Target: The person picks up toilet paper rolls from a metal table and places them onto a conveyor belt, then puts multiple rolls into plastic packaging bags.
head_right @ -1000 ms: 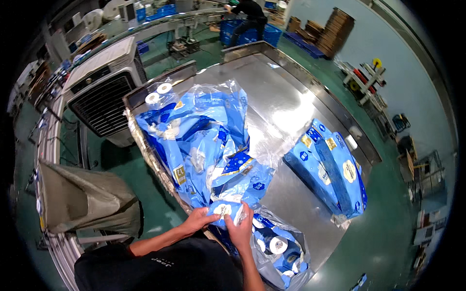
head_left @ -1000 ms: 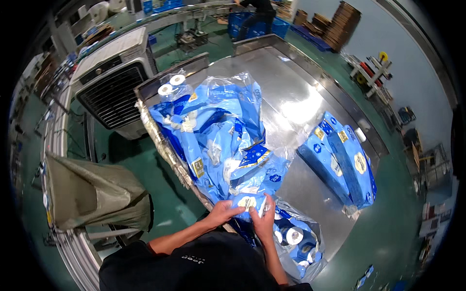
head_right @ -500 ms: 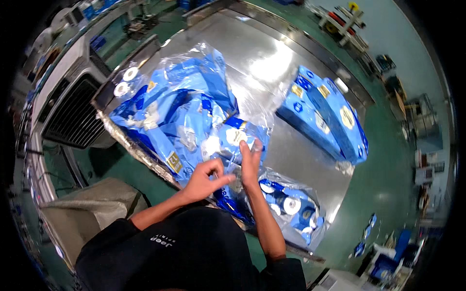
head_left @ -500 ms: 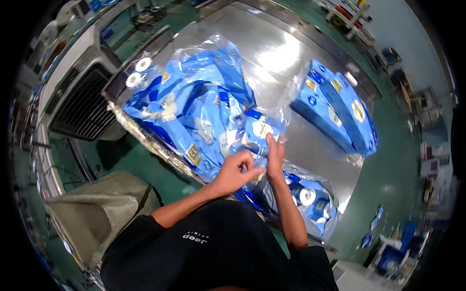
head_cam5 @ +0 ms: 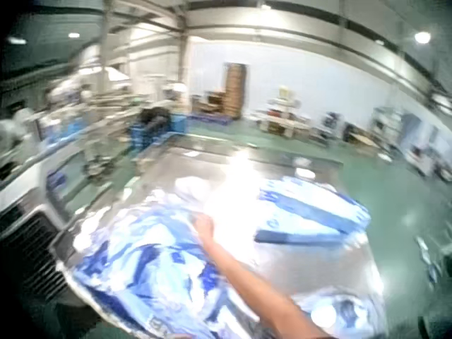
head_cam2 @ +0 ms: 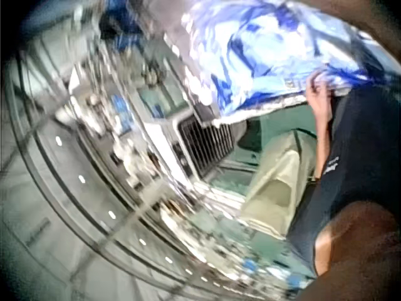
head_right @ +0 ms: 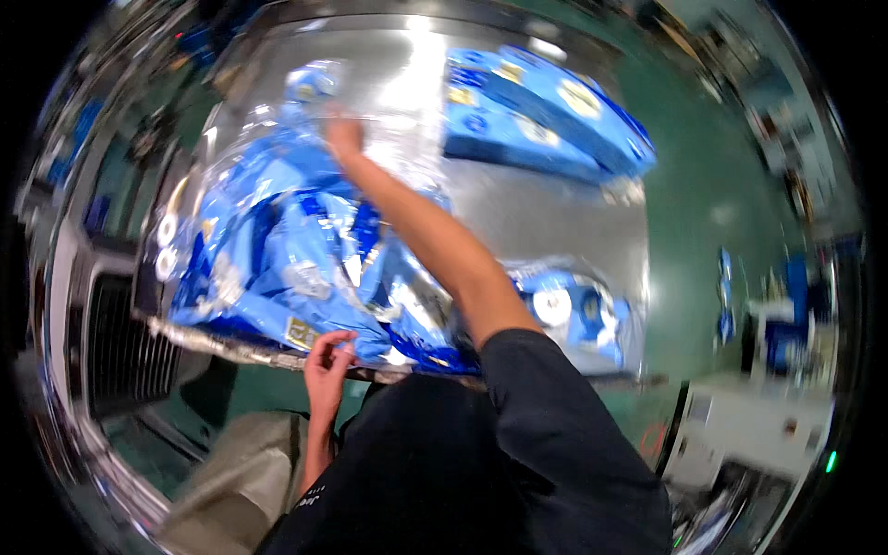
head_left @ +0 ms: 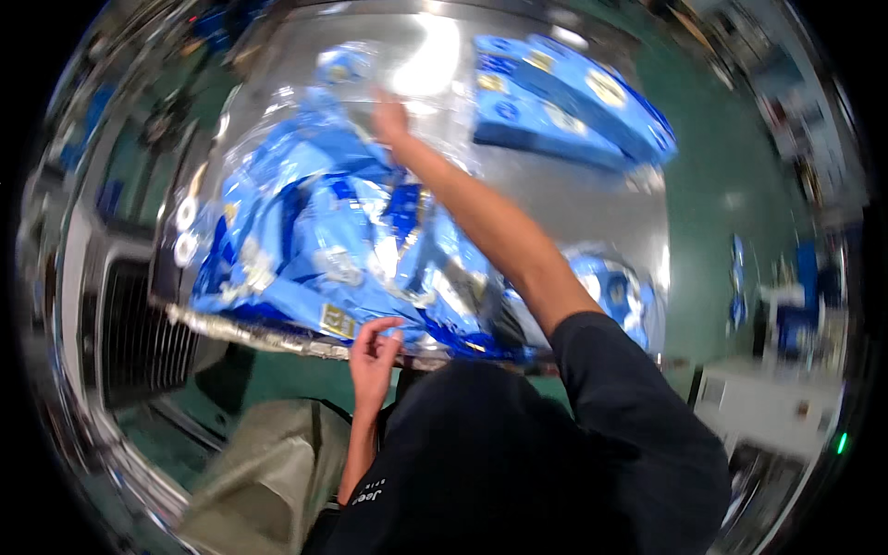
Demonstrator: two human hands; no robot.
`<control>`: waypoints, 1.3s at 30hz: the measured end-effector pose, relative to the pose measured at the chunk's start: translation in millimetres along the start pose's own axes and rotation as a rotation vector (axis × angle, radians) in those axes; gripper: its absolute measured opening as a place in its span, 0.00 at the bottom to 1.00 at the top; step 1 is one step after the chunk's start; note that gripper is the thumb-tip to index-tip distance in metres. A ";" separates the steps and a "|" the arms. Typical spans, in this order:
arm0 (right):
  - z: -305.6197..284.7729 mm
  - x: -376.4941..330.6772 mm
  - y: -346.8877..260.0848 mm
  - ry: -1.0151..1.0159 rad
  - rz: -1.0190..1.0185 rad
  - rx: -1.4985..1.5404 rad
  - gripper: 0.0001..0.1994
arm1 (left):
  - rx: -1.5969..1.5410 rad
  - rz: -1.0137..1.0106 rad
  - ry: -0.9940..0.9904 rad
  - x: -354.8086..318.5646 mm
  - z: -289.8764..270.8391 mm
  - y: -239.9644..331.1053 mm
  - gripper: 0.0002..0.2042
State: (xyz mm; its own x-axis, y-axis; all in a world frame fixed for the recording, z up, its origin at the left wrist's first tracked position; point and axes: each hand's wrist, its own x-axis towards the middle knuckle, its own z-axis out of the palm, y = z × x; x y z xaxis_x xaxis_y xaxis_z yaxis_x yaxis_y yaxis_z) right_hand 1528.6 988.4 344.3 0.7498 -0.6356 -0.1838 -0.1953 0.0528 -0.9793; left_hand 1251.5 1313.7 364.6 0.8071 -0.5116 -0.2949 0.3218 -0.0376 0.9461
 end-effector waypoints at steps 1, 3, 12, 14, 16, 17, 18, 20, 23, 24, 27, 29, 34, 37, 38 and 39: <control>24.0 -35.7 2.0 -0.039 -0.107 0.054 0.30 | -0.039 0.041 0.077 2.9 -4.9 -11.3 0.11; 27.1 -115.7 -3.9 -0.052 -0.332 0.159 0.18 | 0.000 -0.003 0.037 8.6 -9.3 -25.2 0.11; -253.4 -355.9 142.5 0.269 -0.513 -0.598 0.06 | 0.278 -0.028 -0.428 35.7 70.6 -36.9 0.09; -315.6 -370.6 170.3 0.454 -0.326 -0.965 0.12 | 0.412 0.033 -0.578 47.6 103.8 -38.9 0.10; -357.5 -383.4 197.7 0.504 -0.114 -1.169 0.13 | 0.503 0.159 -0.687 63.8 133.6 -69.8 0.11; -369.1 -400.4 208.7 0.437 0.025 -1.204 0.14 | 0.538 0.109 -0.725 70.7 144.2 -89.2 0.21; -381.3 -413.9 217.0 0.240 0.145 -1.244 0.15 | 0.684 0.218 -0.626 74.6 153.3 -111.1 0.29; -397.3 -430.3 225.4 -0.046 0.346 -1.222 0.17 | 0.835 0.255 -0.405 86.2 157.7 -150.7 0.43; -416.8 -448.5 227.7 -0.251 0.265 -1.007 0.18 | 0.398 -0.521 -0.306 94.3 159.2 -171.0 0.49; -422.1 -452.6 229.7 -0.311 0.182 -0.922 0.18 | 0.346 -0.557 -0.384 96.8 163.1 -174.3 0.47; -427.3 -456.3 233.1 -0.078 0.221 -0.627 0.18 | 0.315 -0.522 -0.499 95.0 169.7 -188.8 0.47; -426.7 -439.4 232.3 0.173 0.187 -0.613 0.21 | 0.344 -0.463 -0.536 95.2 174.7 -188.6 0.48; -443.8 -379.0 202.4 0.122 -0.409 -1.049 0.30 | 0.798 0.028 -0.422 67.0 162.7 -186.1 0.40; -444.7 -364.0 204.1 -0.155 -0.493 -1.212 0.32 | 0.942 0.553 -0.299 44.7 209.9 -127.8 0.30; -443.1 -361.0 207.3 -0.214 -0.522 -1.287 0.32 | 0.881 0.625 -0.339 47.5 215.5 -131.7 0.26; -441.9 -355.9 203.5 -0.270 -0.546 -1.307 0.32 | 0.967 0.623 -0.466 59.9 219.7 -142.7 0.23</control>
State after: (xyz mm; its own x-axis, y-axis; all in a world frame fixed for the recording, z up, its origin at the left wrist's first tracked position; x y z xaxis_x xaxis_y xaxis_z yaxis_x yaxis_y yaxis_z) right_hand 942.7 885.1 247.8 0.9841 -0.1754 0.0263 -0.1679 -0.9690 -0.1813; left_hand 1145.1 1099.8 241.4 0.3745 -0.9182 0.1290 -0.7104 -0.1947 0.6763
